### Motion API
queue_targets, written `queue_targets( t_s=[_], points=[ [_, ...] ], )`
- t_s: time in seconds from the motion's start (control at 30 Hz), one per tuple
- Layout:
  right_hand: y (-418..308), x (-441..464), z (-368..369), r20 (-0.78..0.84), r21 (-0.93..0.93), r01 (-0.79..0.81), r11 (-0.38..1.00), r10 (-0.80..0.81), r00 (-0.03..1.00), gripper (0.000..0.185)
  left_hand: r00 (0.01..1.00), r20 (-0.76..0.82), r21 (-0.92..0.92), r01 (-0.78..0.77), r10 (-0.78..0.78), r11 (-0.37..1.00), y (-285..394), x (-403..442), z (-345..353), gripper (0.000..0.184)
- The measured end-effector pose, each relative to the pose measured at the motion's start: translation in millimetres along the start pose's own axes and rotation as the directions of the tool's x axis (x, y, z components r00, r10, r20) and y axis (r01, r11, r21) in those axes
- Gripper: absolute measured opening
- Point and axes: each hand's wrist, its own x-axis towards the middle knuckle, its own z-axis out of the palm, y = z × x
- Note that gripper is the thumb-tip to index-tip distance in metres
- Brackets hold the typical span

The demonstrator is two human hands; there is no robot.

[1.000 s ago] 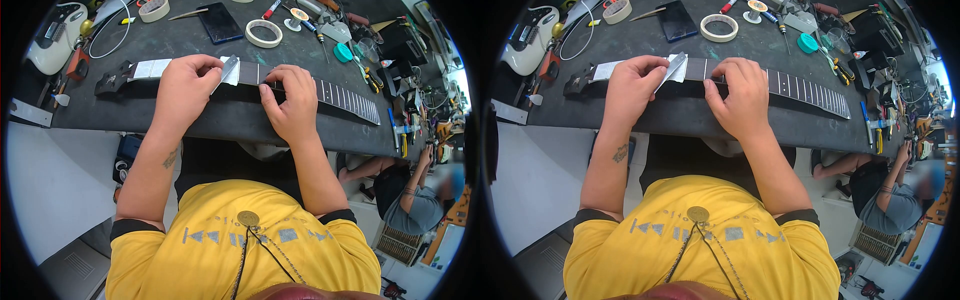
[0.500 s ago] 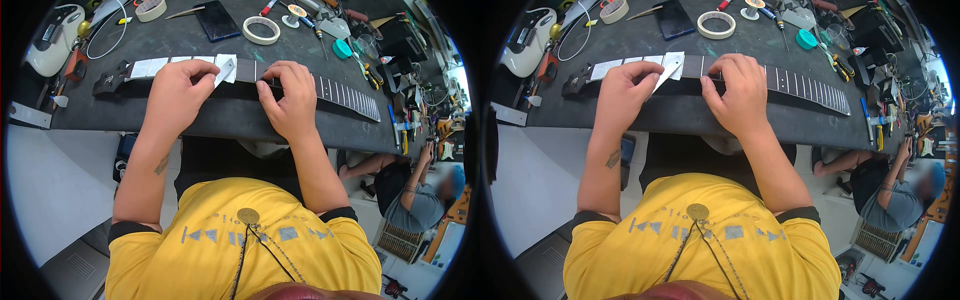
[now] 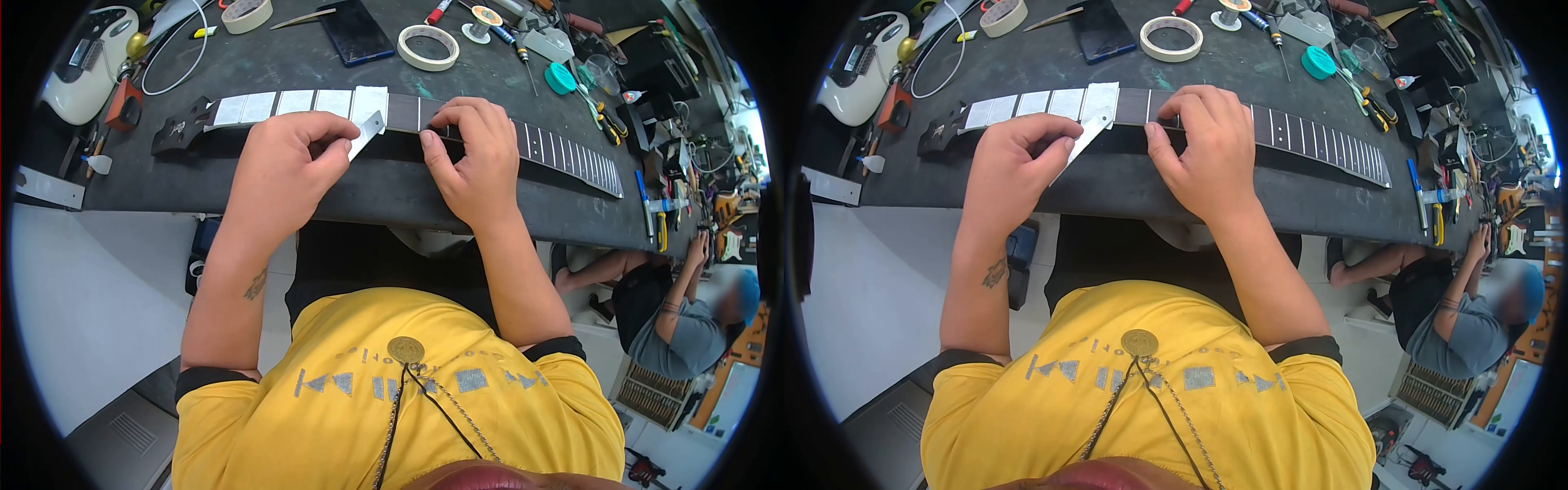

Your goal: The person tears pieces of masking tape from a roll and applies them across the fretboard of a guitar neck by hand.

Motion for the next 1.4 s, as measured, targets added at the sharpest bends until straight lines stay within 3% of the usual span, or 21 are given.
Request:
queue_targets(
  t_s=[0.07, 0.17, 0.3, 0.33, 0.37, 0.53, 0.63, 0.73, 0.77, 0.8, 0.87, 0.97, 1.27, 1.4],
  points=[
    [0, 0, 0, -0.001, 0.003, -0.001, 1.0, 0.001, 1.0, 0.02, 0.992, 0.012, 0.028, -0.126, 0.126, 0.992, -8, -2, -2, 0.018],
    [1, 1, 1, -0.01, 0.009, 0.009, 1.0, -0.009, 1.0, 0.02, 0.829, 0.445, 0.063, -0.407, 0.34, 0.911, 8, -8, -36, 0.018],
    [1, 0, 1, -0.017, 0.013, 0.005, 1.0, -0.004, 1.0, 0.02, 0.966, 0.108, 0.163, -0.25, 0.235, 0.954, 4, 6, -48, 0.019],
    [0, 1, 1, -0.01, 0.01, -0.003, 1.0, 0.003, 1.0, 0.02, 0.994, -0.011, 0.157, -0.103, 0.106, 0.982, 3, 19, -48, 0.02],
    [0, 1, 1, -0.004, 0.007, -0.009, 1.0, 0.009, 1.0, 0.02, 0.975, -0.072, 0.26, -0.183, 0.208, 0.948, -11, 40, -51, 0.022],
    [-1, 2, 0, 0.001, 0.004, -0.006, 1.0, 0.006, 1.0, 0.019, 0.958, -0.165, 0.452, -0.137, 0.234, 0.881, -56, 108, -49, 0.022],
    [0, -1, -1, -0.012, 0.019, 0.0, 1.0, 0.0, 1.0, 0.019, 0.972, -0.146, 0.586, -0.065, 0.184, 0.808, -71, 126, -55, 0.022],
    [2, 2, 1, -0.022, 0.016, 0.0, 1.0, 0.0, 1.0, 0.019, 0.891, -0.173, 0.597, -0.244, 0.42, 0.764, -65, 110, -39, 0.02],
    [1, 2, 1, -0.02, 0.012, -0.003, 1.0, 0.003, 1.0, 0.02, 0.947, -0.13, 0.318, -0.242, 0.295, 0.917, -47, 95, -29, 0.018],
    [1, 1, 1, -0.014, 0.008, -0.004, 1.0, 0.004, 1.0, 0.02, 0.989, 0.001, 0.152, -0.148, 0.149, 0.977, -32, 85, -22, 0.016],
    [1, 2, 1, -0.014, 0.014, -0.003, 1.0, 0.003, 1.0, 0.02, 0.942, 0.105, 0.202, -0.334, 0.319, 0.921, -29, 69, -9, 0.017],
    [1, 1, 0, -0.006, 0.019, -0.003, 1.0, 0.003, 1.0, 0.021, 0.912, 0.092, 0.234, -0.411, 0.401, 0.881, -34, 61, -3, 0.026],
    [-1, 1, 0, 0.001, -0.001, -0.008, 1.0, 0.008, 1.0, 0.021, 0.944, 0.045, 0.261, -0.328, 0.328, 0.908, -37, 61, 6, 0.045],
    [-3, 1, 0, 0.008, -0.005, -0.02, 1.0, 0.02, 1.0, 0.021, 0.914, 0.03, 0.337, -0.39, 0.404, 0.857, -43, 61, 6, 0.048]
  ],
)
